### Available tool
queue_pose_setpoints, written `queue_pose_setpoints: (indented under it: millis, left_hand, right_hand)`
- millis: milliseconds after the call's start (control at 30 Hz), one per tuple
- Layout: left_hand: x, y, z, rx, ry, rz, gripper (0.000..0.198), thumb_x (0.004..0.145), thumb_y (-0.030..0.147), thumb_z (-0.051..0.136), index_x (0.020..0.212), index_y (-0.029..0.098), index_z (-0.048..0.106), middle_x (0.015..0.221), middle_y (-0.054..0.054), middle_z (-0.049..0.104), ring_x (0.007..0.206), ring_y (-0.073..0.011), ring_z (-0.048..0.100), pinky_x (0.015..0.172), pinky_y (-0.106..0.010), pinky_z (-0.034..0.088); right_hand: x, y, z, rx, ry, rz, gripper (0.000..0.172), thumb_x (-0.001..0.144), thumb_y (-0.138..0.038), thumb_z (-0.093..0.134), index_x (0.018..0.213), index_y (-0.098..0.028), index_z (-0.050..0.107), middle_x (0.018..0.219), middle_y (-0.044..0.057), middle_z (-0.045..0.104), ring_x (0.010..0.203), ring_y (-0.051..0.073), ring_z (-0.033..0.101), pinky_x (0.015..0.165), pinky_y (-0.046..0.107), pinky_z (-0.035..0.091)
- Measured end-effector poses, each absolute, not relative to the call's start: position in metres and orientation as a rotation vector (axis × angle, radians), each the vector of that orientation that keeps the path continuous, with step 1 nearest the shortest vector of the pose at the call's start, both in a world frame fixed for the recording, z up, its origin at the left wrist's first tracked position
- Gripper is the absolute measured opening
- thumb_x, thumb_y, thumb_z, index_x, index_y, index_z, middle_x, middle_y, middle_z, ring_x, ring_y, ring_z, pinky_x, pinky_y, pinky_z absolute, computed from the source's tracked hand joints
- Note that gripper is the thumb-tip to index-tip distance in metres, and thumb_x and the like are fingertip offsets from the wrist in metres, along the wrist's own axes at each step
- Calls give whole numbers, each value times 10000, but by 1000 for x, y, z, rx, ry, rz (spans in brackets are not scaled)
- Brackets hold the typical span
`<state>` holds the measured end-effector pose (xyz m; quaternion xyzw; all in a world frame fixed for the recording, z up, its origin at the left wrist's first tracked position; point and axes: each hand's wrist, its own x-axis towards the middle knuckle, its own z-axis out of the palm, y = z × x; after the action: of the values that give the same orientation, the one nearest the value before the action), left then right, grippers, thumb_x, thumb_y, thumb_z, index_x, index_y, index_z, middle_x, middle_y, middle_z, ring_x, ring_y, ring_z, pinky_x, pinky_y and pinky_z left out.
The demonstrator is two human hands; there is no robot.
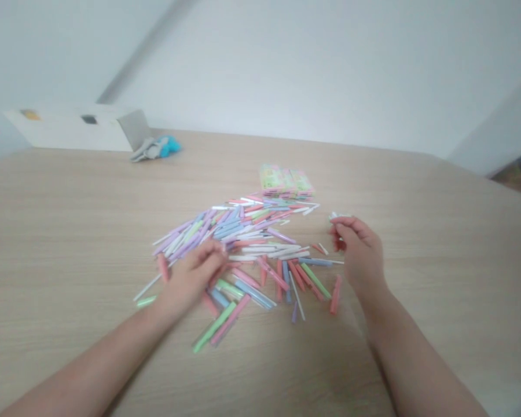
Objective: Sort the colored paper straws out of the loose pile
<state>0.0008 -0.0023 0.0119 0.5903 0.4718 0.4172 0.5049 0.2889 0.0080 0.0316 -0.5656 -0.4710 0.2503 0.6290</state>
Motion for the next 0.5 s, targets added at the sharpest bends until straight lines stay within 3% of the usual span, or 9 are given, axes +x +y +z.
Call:
queue_pose_setpoints:
  millis: [67,133,267,400,500]
  left_hand:
    - [6,-12,11,1708,1123,852,119,840,265,504,750,192,529,566,43,457,446,-93,405,404,-192,272]
    - [10,-22,12,2014,1015,757,92,831,199,487,752,193,533,614,29,494,543,-109,453,501,-205,330]
    - [16,-33,14,2331,925,506,76,803,134,455,773,196,488,650,24,527,572,-114,479,517,-222,294]
    - [18,-36,15,2452,891,378,77,810,150,447,755,198,470,624,23,540,551,-116,508,493,-229,275]
    - [19,-36,16,2505,869,308,67,814,163,450,769,200,483,647,13,582,556,-121,541,482,-224,291]
  right_hand:
    - [285,9,25,-1393,-1228,539,170,776,-230,512,871,-175,641,731,8,627,549,104,528,496,226,436]
    - [281,9,19,-1470,-1457,466,212,796,-209,485,923,-176,653,876,49,663,748,157,609,664,296,504]
    - [268,7,9,-1459,-1930,337,332,831,-146,417,1062,-190,652,1180,92,614,1123,207,542,986,405,408]
    - [251,2,10,-1466,-2210,320,427,874,-143,360,1240,-227,565,1351,70,509,1234,196,469,1051,417,358]
    - [239,2,16,-1435,-2362,267,433,894,-151,326,1272,-181,535,1382,98,473,1267,199,439,1050,406,371]
